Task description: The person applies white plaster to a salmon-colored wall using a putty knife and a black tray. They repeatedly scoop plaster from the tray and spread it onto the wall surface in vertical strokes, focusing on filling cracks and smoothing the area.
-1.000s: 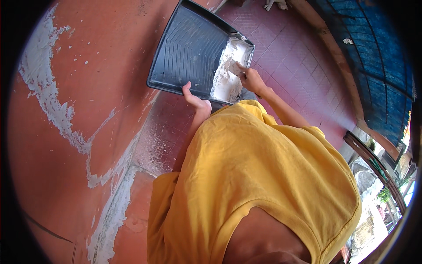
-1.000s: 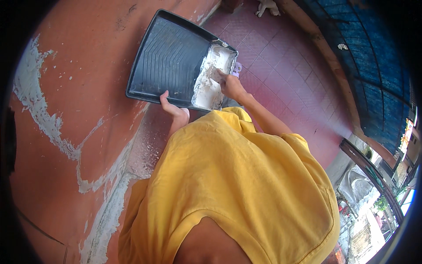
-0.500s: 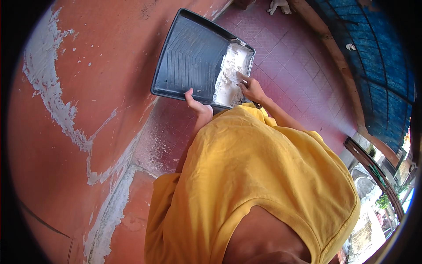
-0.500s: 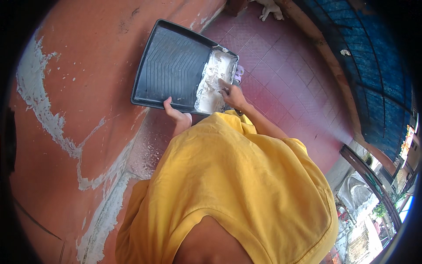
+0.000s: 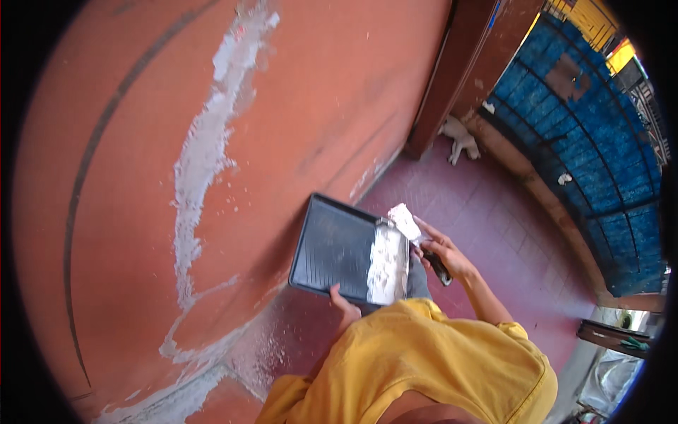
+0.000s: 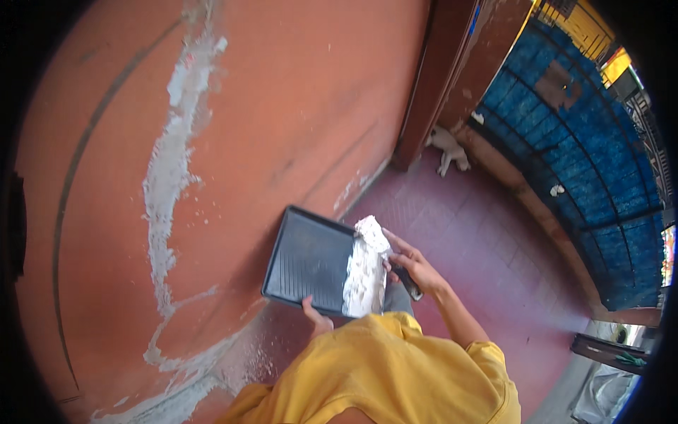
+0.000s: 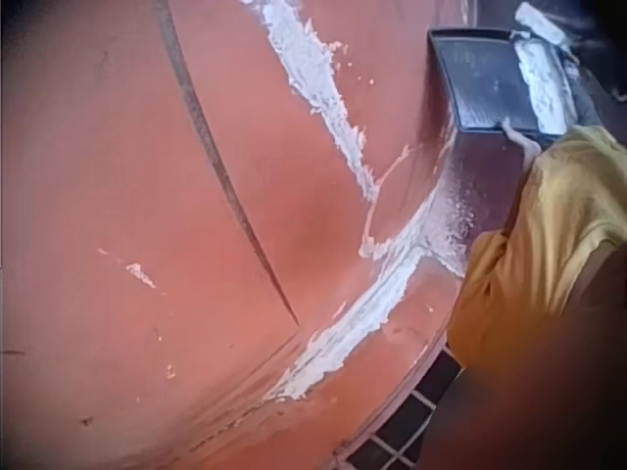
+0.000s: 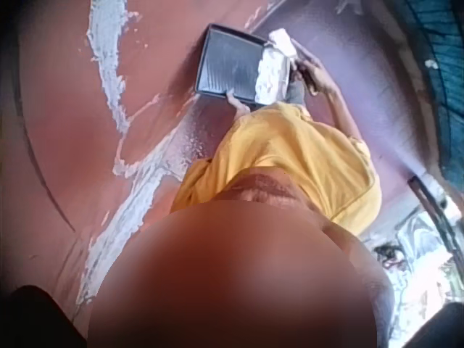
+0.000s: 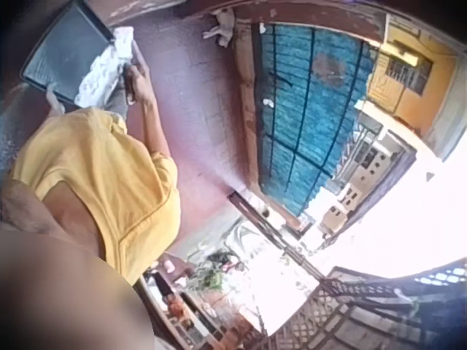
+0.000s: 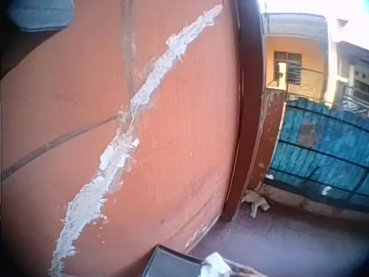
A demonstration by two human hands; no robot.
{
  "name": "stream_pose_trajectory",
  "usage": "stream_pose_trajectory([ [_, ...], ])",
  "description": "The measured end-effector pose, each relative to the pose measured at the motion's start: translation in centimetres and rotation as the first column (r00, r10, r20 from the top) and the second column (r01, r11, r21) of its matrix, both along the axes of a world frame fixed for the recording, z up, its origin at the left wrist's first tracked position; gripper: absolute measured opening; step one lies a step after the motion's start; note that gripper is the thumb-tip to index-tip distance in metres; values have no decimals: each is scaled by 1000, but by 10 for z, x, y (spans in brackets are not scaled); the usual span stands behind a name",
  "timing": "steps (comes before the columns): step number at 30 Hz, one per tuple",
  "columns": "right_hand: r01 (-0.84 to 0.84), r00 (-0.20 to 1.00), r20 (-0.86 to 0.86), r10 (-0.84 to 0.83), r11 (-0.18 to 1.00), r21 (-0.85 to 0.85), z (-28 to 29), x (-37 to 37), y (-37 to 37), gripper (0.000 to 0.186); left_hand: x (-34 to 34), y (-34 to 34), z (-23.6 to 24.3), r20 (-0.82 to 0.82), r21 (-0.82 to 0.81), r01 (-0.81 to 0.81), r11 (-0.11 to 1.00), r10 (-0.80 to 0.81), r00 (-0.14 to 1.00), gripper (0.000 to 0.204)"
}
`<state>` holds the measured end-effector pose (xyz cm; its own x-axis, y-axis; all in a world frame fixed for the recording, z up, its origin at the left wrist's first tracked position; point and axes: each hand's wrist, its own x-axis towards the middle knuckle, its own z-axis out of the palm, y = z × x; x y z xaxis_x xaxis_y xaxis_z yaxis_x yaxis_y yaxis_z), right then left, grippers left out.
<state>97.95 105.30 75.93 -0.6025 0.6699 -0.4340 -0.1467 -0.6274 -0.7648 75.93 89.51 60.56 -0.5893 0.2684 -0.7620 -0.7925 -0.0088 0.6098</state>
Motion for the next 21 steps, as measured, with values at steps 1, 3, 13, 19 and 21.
stream_pose_trajectory([
  [1,51,998,-32,-48,994,100,21,-10,13,71,0,-5,2,-8,21,62,998,-62,998,57],
  [3,199,976,-165,-140,881,428,60,-36,45,69,1,-13,9,32,-10,72,997,-72,997,57],
  [13,638,732,-582,-353,59,767,222,-168,166,53,43,-56,24,-552,-114,219,969,-245,797,51],
  [19,671,694,-620,-366,18,741,252,-188,189,53,41,-54,7,-517,-130,74,989,-131,846,46],
  [21,662,687,-614,-389,-12,749,258,-189,202,54,40,-53,4,-502,-168,65,984,-142,853,45],
])
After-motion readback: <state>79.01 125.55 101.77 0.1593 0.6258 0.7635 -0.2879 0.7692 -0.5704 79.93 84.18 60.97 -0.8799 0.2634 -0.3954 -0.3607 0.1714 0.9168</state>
